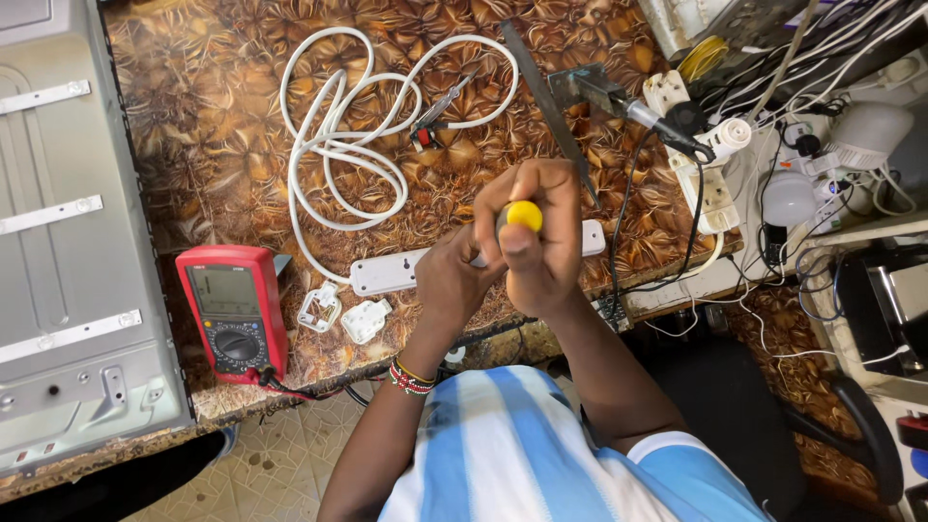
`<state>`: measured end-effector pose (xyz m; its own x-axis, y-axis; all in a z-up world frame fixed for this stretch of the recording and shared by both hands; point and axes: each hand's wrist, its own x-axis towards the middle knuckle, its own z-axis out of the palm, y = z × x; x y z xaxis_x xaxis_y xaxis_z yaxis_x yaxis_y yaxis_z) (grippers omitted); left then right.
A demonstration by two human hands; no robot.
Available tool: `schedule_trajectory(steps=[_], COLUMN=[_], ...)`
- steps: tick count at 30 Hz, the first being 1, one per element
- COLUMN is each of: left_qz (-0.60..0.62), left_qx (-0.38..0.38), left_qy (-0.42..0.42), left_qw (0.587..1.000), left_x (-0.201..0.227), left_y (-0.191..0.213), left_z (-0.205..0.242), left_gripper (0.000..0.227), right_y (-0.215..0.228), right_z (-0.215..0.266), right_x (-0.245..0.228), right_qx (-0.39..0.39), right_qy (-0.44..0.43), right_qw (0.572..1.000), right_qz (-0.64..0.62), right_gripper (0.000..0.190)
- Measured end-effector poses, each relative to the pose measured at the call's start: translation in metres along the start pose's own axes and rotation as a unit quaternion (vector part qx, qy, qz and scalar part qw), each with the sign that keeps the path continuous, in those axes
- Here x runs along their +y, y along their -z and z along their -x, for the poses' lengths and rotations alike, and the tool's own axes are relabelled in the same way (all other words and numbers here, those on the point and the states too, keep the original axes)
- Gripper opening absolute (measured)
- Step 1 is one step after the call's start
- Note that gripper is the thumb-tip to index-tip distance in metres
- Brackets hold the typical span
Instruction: The person uses a screwdriver to unscrew and open a white power strip on a workbench. They then use a multimeter to test the electrical continuity of the power strip's internal components.
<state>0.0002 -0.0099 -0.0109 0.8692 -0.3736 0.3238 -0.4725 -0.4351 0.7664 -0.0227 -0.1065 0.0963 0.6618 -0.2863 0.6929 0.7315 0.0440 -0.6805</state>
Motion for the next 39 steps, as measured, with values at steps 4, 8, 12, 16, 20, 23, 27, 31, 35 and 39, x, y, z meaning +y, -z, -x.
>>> schedule_trajectory(steps=[4,8,12,16,20,23,27,31,35,39], left_qz=[0.015,-0.026,0.037,0.129,0.205,0.228,0.228,0.242,0.230,0.231], left_qx=[0.002,-0.015,-0.089,-0.119,-0.163,-0.175,-0.175,-0.170,-0.183,-0.170], left_qy=[0.001,-0.005,-0.029,-0.026,-0.067,-0.099,-0.136,-0.131,-0.135,-0.137], left_qw=[1.000,1.000,0.995,0.984,0.963,0.953,0.948,0.946,0.946,0.948], left_x=[-0.002,0.000,-0.001,0.011,0.007,0.001,-0.028,-0.006,-0.009,0.009], left_y=[-0.007,-0.005,0.016,0.034,0.044,0.044,0.020,0.041,0.038,0.053], left_z=[-0.002,-0.004,-0.005,-0.005,-0.005,-0.004,0.001,-0.004,-0.003,-0.007], left_gripper=[0.036,0.038,0.025,0.016,0.025,0.031,0.037,0.034,0.031,0.028], right_y=[0.007,0.015,0.005,0.007,0.022,0.018,0.004,0.011,0.019,0.015], right_z=[-0.014,-0.013,-0.011,-0.016,-0.010,-0.008,-0.005,-0.012,-0.010,-0.004], right_x=[-0.016,-0.003,0.000,-0.020,-0.008,-0.002,-0.004,-0.016,-0.005,-0.002], right_qx=[-0.010,-0.067,-0.059,-0.049,-0.056,-0.053,-0.050,-0.100,-0.077,-0.022], right_qy=[-0.020,-0.047,-0.012,-0.015,-0.111,-0.093,0.022,-0.001,-0.039,-0.024], right_qw=[0.994,0.995,0.996,0.997,0.992,0.987,0.996,0.988,0.993,0.999], right_qz=[0.103,-0.061,-0.059,0.066,-0.024,-0.119,0.064,0.115,-0.080,-0.001], right_gripper=[0.045,0.043,0.023,0.045,0.067,0.055,0.041,0.044,0.040,0.045])
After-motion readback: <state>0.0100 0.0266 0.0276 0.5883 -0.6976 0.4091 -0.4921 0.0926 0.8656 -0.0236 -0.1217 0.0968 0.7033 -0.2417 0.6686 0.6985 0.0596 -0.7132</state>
